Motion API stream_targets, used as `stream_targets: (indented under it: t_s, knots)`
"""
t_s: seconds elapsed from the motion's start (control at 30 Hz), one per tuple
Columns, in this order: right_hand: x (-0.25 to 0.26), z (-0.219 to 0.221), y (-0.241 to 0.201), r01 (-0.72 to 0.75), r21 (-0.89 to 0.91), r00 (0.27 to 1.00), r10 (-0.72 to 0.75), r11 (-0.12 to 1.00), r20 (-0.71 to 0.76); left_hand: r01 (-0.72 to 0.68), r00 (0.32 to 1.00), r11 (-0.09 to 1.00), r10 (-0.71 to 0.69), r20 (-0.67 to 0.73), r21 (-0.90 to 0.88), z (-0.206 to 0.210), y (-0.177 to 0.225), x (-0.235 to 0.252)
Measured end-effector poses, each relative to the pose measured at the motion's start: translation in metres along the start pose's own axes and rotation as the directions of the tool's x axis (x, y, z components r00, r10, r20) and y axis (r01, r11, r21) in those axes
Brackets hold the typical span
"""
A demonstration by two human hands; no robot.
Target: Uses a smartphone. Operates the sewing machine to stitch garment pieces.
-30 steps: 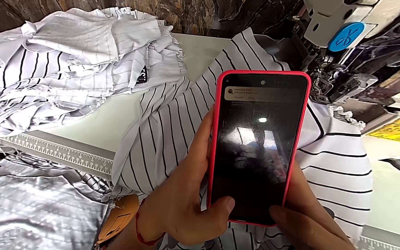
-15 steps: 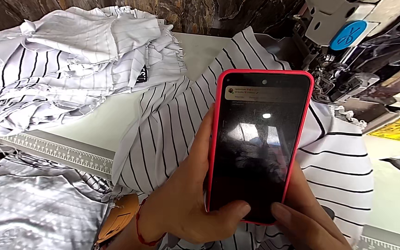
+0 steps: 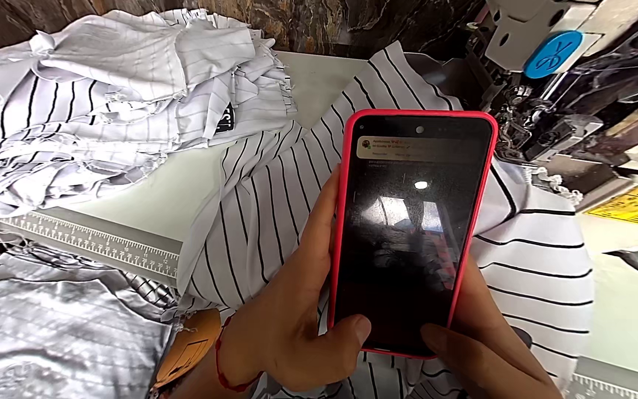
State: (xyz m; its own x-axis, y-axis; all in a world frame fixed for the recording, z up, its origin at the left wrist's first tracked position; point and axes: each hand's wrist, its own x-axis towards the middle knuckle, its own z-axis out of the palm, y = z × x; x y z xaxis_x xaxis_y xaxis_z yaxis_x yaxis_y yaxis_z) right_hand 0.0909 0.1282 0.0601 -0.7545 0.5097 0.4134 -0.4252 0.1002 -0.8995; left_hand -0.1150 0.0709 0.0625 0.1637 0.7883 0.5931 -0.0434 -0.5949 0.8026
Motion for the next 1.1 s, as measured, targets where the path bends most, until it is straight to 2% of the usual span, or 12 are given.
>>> stream_targets:
  t_s: [0.2,0.33,0.43,0.6,0.77,1.0,1.1]
  knots:
    - [0.0033,0.0035,0.0002,-0.011,-0.107,0.997,0.003,0.994,-0.072,0.015,0.999,0.999,-0.014,-0.033,0.046,0.0030,0.0005,0.0010]
    - [0.0015,0.0001,0.0008,0.001,-0.100,1.000,-0.004,0.995,-0.025,0.030,0.997,0.998,-0.026,-0.077,0.049,0.0066,-0.0001,0.0031]
    - [0.0016,0.0015,0.0022,-0.004,-0.089,0.999,-0.001,0.996,-0.054,0.017,0.999,0.999,-0.016,-0.045,0.042,0.0044,0.0002,0.0019]
    - [0.0003,0.0071,-0.0053,-0.049,-0.203,0.996,0.035,0.978,-0.076,-0.002,1.000,0.999,0.003,-0.011,0.034,0.0005,0.0007,0.0010]
    - [0.0030,0.0015,0.0007,0.008,-0.128,0.999,-0.014,0.992,-0.043,-0.007,1.000,1.000,0.007,-0.005,0.012,0.0003,0.0001,0.0000]
    - [0.0039,0.0071,0.0010,-0.031,-0.082,0.986,0.017,0.996,-0.168,-0.005,1.000,1.000,0.005,-0.006,0.009,0.0004,0.0009,-0.0001]
    - [0.0036,0.0056,0.0016,-0.018,-0.072,0.990,0.008,0.997,-0.140,-0.006,1.000,1.000,0.006,-0.008,0.008,0.0009,0.0009,-0.0003]
